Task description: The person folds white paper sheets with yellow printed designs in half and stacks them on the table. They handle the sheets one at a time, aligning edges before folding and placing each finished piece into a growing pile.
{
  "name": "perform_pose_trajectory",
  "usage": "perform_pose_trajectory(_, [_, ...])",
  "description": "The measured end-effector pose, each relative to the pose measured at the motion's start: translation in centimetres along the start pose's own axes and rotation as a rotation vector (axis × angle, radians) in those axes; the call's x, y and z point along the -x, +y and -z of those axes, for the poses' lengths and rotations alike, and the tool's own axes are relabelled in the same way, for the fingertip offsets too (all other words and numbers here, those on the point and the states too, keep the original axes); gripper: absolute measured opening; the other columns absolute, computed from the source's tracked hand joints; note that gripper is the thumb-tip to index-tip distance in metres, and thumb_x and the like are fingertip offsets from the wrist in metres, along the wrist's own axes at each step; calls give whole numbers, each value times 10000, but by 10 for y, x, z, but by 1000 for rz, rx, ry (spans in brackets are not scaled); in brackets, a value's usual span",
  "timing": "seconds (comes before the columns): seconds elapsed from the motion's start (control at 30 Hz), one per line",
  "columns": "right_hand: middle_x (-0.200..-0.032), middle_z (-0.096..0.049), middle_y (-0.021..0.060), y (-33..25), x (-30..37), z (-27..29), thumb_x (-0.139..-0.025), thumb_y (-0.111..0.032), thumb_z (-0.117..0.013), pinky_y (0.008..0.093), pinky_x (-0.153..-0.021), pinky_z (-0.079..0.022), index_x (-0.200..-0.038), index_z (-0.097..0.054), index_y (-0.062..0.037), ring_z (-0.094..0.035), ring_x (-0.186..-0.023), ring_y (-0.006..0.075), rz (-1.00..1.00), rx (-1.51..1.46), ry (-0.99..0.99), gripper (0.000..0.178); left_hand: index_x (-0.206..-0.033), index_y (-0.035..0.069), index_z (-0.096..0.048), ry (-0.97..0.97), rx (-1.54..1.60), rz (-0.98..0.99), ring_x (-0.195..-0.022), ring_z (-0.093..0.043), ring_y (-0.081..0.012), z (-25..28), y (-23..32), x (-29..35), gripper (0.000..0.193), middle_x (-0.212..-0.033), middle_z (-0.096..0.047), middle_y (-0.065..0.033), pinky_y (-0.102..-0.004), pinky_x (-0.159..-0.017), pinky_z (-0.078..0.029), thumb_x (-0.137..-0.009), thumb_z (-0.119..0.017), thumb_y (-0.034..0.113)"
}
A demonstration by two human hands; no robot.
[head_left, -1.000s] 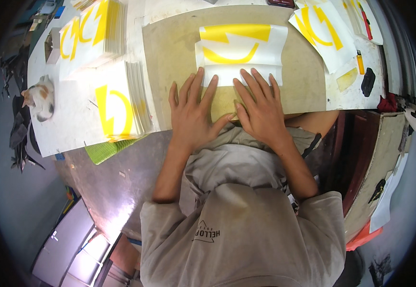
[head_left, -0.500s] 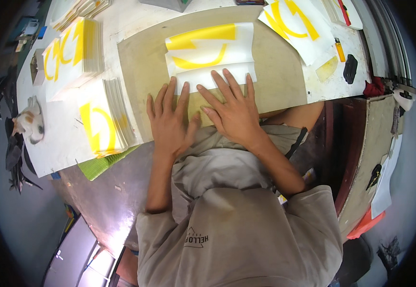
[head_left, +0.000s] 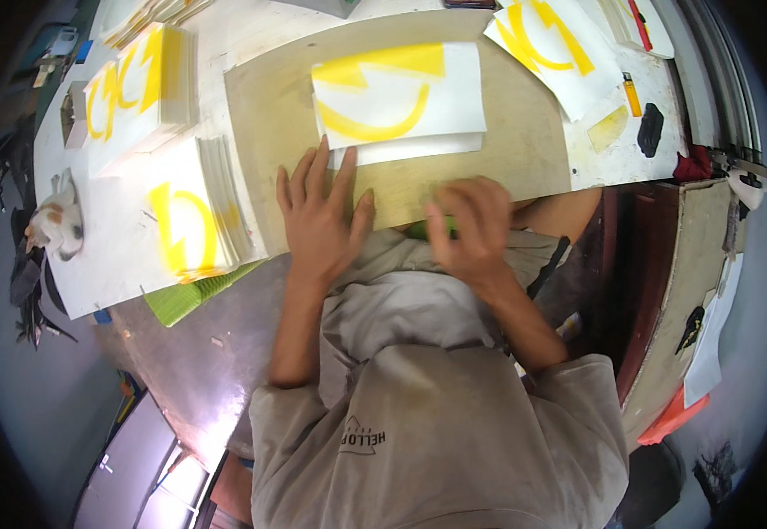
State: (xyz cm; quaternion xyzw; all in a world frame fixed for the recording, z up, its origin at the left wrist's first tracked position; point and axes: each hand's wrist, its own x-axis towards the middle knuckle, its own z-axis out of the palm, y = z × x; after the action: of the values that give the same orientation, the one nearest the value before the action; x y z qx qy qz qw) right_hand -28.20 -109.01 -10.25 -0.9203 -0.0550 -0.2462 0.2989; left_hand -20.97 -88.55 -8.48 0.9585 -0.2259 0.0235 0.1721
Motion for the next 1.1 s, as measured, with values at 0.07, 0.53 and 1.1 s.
perform_pose_trajectory(0.07, [-1336, -529, 188, -17, -21, -15, -875, -225, -661, 522, -1042, -353, -1174, -647, -26, -458, -1262, 379, 92, -28, -149, 360, -1394, 137, -547, -2, -4, -3, -1355, -379, -347, 1, 0, 0, 549, -1510, -400, -144, -598, -1144, -193, -884, -629, 323])
perform_pose_trajectory(0.53, [-1541, -373, 85, -21, -52, -22, -980, -406, -507, 646, -1138, -191, -1462, -453, -154, -279, -1447, 317, 115, 241, -533, 547, -1443, 202, -505, -16, 27, 43, -1391, -307, -397, 2, 6, 7, 547, -1551, -326, -165, -588, -1161, -160, -909, -584, 288])
perform_pose_trajectory(1.1, [-1546, -375, 87, 7, -114, -43, -974, -437, -528, 630, -1140, -215, -1435, -488, -157, -300, -1443, 329, 335, 280, -572, 541, -1395, 210, -559, 23, 98, 38, -1397, -312, -412, 0, 6, 30, 491, -1532, -365, -166, -632, -1135, -160, -935, -596, 377])
